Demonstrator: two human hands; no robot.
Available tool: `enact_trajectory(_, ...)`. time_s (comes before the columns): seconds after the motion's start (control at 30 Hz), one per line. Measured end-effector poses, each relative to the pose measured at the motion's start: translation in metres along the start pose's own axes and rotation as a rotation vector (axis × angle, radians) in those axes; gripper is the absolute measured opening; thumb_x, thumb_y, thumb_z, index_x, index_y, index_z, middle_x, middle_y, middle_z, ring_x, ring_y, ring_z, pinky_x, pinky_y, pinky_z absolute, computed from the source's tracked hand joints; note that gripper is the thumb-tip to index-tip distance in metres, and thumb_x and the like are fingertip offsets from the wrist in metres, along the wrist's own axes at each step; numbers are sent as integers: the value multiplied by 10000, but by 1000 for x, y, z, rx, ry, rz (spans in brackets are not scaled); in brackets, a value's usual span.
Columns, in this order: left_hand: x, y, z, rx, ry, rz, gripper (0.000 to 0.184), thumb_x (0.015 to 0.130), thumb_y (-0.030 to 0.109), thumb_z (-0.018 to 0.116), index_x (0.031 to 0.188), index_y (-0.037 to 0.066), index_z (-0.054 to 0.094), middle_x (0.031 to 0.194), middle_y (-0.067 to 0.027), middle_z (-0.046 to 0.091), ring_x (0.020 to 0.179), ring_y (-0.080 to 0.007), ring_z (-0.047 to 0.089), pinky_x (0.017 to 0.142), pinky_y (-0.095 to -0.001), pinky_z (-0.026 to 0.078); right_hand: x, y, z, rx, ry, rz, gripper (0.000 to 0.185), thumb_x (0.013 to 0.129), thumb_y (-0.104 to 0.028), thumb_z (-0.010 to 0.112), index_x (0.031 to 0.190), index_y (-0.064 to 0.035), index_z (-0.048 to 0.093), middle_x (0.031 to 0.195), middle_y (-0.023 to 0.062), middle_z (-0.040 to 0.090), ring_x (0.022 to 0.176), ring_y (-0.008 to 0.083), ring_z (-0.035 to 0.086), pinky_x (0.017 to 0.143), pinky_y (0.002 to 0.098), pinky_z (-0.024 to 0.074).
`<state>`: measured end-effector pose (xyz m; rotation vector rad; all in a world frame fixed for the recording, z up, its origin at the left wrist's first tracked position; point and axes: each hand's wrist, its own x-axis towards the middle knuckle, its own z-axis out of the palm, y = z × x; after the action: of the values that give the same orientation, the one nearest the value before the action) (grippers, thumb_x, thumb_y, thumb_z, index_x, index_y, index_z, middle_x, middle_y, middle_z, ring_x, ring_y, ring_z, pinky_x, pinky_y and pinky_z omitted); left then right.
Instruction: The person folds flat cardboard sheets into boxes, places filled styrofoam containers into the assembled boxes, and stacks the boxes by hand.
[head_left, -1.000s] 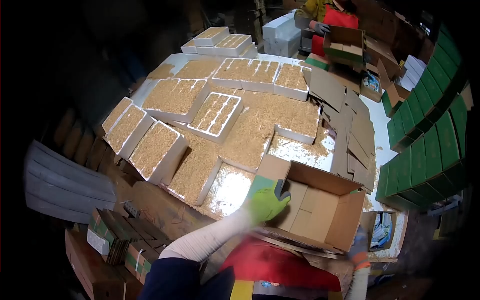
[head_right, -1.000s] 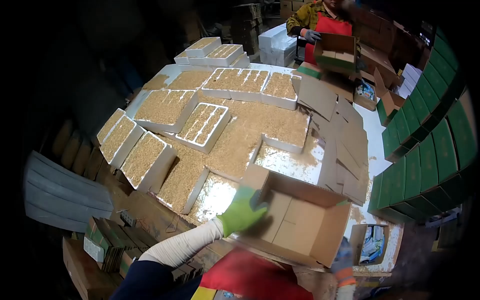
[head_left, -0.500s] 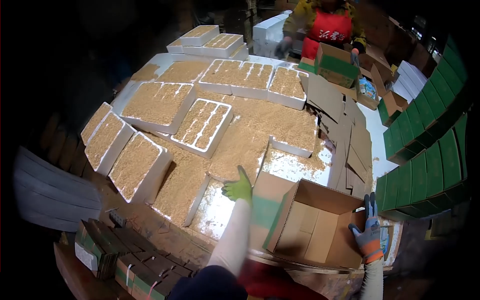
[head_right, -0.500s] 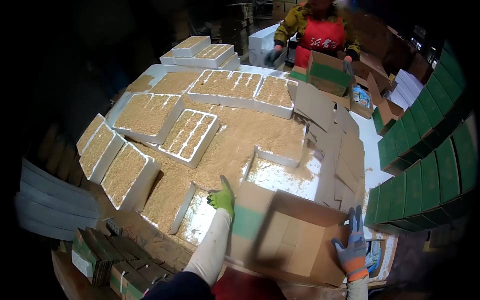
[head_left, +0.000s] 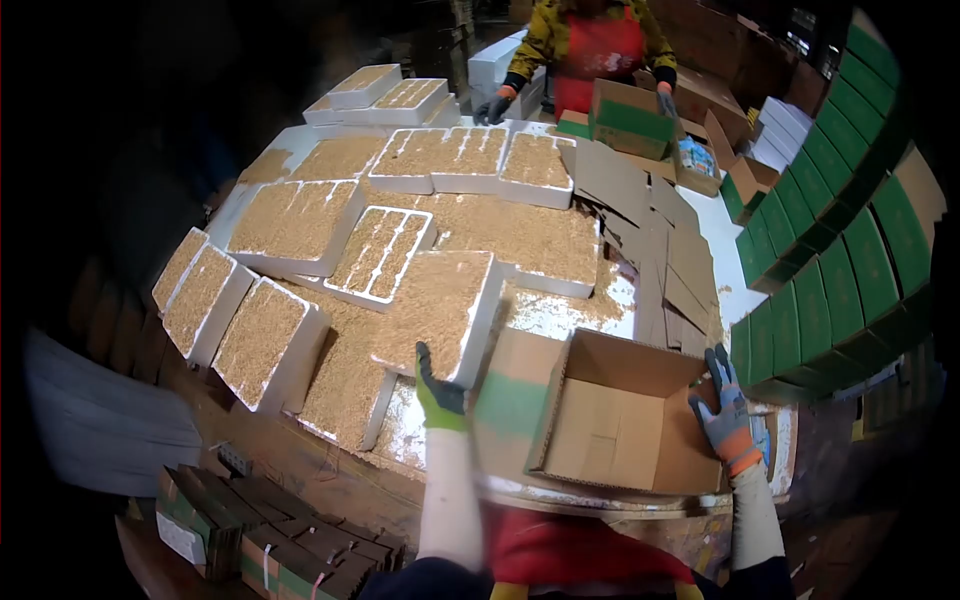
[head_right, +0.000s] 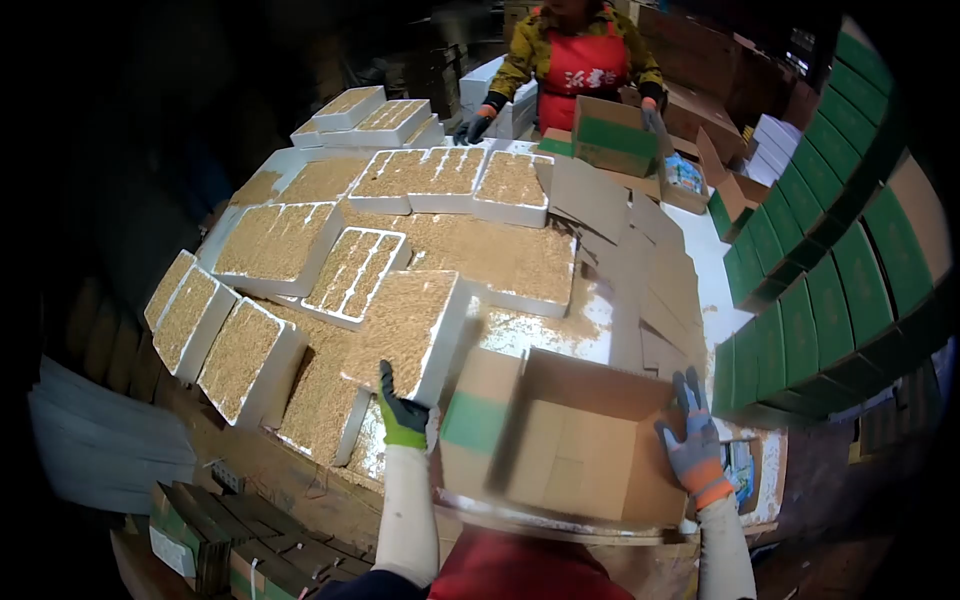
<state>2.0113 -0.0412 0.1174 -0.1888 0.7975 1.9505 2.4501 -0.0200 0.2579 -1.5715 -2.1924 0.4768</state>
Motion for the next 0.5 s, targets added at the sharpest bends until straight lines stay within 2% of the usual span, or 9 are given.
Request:
enact_trajectory(0.1, -44, 40, 1, 160, -65, 42, 564, 972, 438, 577, 1413, 93, 506, 1392, -113, 580, 1240, -300, 584, 1055, -473, 482, 6, 24, 9, 321, 63, 54, 582, 942, -93, 599, 1499, -81, 428, 1581, 177, 345, 1443, 340, 357, 1180, 389, 304)
enact_trajectory(0.13, -66, 59, 14, 180, -189, -35, 560, 991, 427, 537, 1434, 90, 484, 1413, -113, 562, 1257, -299, 574, 1067, -467, 476, 8, 13, 8, 526, 115, 66, 529, 975, -137, 568, 1484, -60, 448, 1565, 168, 379, 1445, 316, 364, 1179, 379, 290)
enact_trajectory(0.17, -84, 76, 31, 192, -320, -99, 556, 1010, 417, 497, 1456, 87, 462, 1434, -113, 544, 1274, -297, 563, 1078, -461, 470, 7, 17, 9, 528, 132, 80, 529, 975, -137, 568, 1484, -60, 448, 1565, 168, 379, 1445, 316, 364, 1179, 379, 290)
enact_trajectory(0.2, -101, 87, 46, 359, -296, 19, 550, 1027, 392, 456, 1476, 75, 433, 1461, -116, 514, 1295, -295, 546, 1091, -458, 460, 8, 21, 11, 501, 142, 72, 517, 978, -141, 568, 1475, -53, 455, 1555, 167, 394, 1439, 310, 373, 1173, 376, 297)
enact_trajectory(0.3, -129, 108, 68, 546, -534, 75, 525, 1059, 315, 375, 1514, 53, 369, 1506, -137, 454, 1336, -301, 506, 1119, -456, 438, 9, 6, 8, 310, 213, 6, 497, 974, -153, 579, 1446, -35, 475, 1498, 165, 455, 1380, 314, 438, 1141, 377, 344)
enact_trajectory(0.37, -144, 100, 85, 675, -678, 109, 517, 1068, 286, 353, 1526, 48, 351, 1521, -144, 433, 1349, -303, 493, 1127, -455, 432, 10, -13, -4, 79, 454, -166, 428, 1016, -239, 565, 1379, -14, 538, 1374, 148, 565, 1214, 283, 559, 1037, 364, 434)
enact_trajectory(0.4, -148, 91, 97, 603, -568, -30, 508, 1065, 277, 369, 1518, 48, 371, 1524, -140, 433, 1356, -297, 486, 1131, -453, 427, 10, -14, -9, 225, 344, -98, 486, 1025, -300, 551, 1419, -20, 500, 1340, 146, 581, 1131, 264, 593, 1003, 376, 453)
enact_trajectory(0.43, -160, 78, 118, 673, -520, -82, 502, 1060, 264, 380, 1510, 41, 384, 1523, -148, 434, 1367, -295, 475, 1137, -449, 416, 8, -10, -7, 222, 353, -101, 486, 1025, -300, 551, 1419, -20, 500, 1340, 146, 581, 1131, 264, 593, 1003, 376, 453)
enact_trajectory(0.5, -176, 56, 147, 715, -484, -216, 489, 1051, 223, 398, 1496, 22, 402, 1520, -172, 437, 1386, -298, 455, 1149, -440, 394, 11, -10, -6, 675, 265, -175, 577, 1016, -313, 522, 1476, 14, 403, 1333, 154, 544, 1161, 236, 563, 1012, 359, 461)
